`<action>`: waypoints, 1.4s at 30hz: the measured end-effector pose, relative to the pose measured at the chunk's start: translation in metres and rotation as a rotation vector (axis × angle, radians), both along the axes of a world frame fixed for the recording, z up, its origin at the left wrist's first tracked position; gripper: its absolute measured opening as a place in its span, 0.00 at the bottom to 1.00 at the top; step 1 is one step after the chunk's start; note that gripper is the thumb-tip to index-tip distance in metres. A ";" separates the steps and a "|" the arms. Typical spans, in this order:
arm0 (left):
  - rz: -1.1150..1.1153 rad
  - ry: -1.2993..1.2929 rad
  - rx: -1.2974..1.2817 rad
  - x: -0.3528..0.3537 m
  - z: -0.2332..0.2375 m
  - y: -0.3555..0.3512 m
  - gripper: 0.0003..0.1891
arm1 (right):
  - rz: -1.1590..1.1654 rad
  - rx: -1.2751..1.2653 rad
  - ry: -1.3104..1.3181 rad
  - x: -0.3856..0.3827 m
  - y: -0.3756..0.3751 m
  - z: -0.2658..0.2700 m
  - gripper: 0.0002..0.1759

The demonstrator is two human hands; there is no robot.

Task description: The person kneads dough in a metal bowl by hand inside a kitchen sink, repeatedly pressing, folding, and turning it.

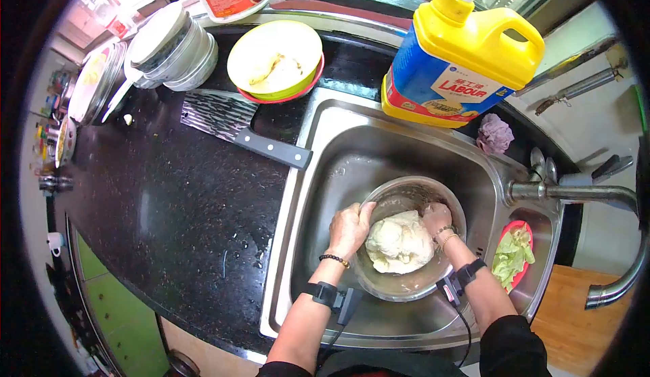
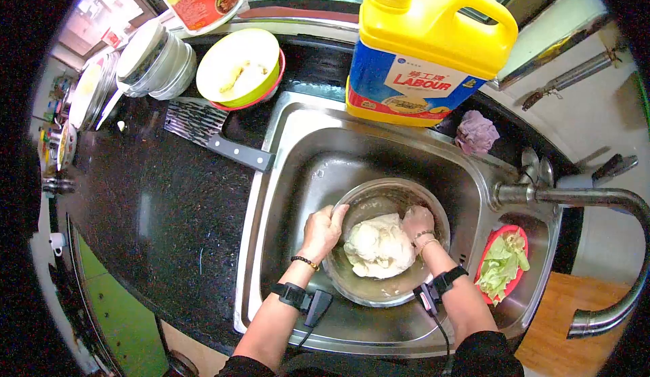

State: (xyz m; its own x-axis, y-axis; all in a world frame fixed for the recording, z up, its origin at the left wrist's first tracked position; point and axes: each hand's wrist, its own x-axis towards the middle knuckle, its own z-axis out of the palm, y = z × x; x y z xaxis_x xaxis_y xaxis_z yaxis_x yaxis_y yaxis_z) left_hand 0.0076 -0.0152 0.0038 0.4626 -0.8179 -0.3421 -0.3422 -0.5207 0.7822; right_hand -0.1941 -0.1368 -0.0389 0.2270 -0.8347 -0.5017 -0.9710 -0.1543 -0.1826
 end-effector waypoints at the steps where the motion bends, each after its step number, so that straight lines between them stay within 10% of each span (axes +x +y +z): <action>1: 0.002 -0.006 -0.013 0.001 0.000 0.000 0.23 | -0.042 -0.023 -0.081 0.003 0.001 -0.002 0.17; 8: -0.030 -0.030 -0.052 0.002 -0.005 0.001 0.23 | 0.100 -0.003 -0.373 0.081 0.040 0.005 0.16; 11: -0.013 -0.004 -0.055 0.001 -0.002 -0.001 0.23 | 0.502 0.132 -0.364 0.081 0.039 0.011 0.16; 16: -0.005 0.012 -0.018 0.002 -0.004 0.000 0.24 | 0.011 -0.001 -0.277 0.026 0.001 0.001 0.15; 20: -0.002 -0.018 -0.021 0.001 -0.004 0.000 0.24 | 0.061 -0.063 -0.162 0.031 0.004 0.004 0.16; 27: -0.006 -0.005 -0.019 0.001 -0.007 0.000 0.24 | 0.502 0.267 -0.334 0.088 0.036 0.007 0.14; 33: -0.006 -0.026 -0.039 0.001 -0.004 0.000 0.24 | 0.678 0.013 -0.022 0.060 -0.014 0.007 0.15; 35: -0.005 -0.009 -0.002 0.002 -0.003 0.000 0.24 | 0.182 -0.170 -0.345 0.005 -0.014 -0.010 0.18; 42: 0.011 -0.051 0.029 0.001 0.002 0.000 0.24 | -0.331 0.169 -0.381 -0.016 0.004 0.000 0.17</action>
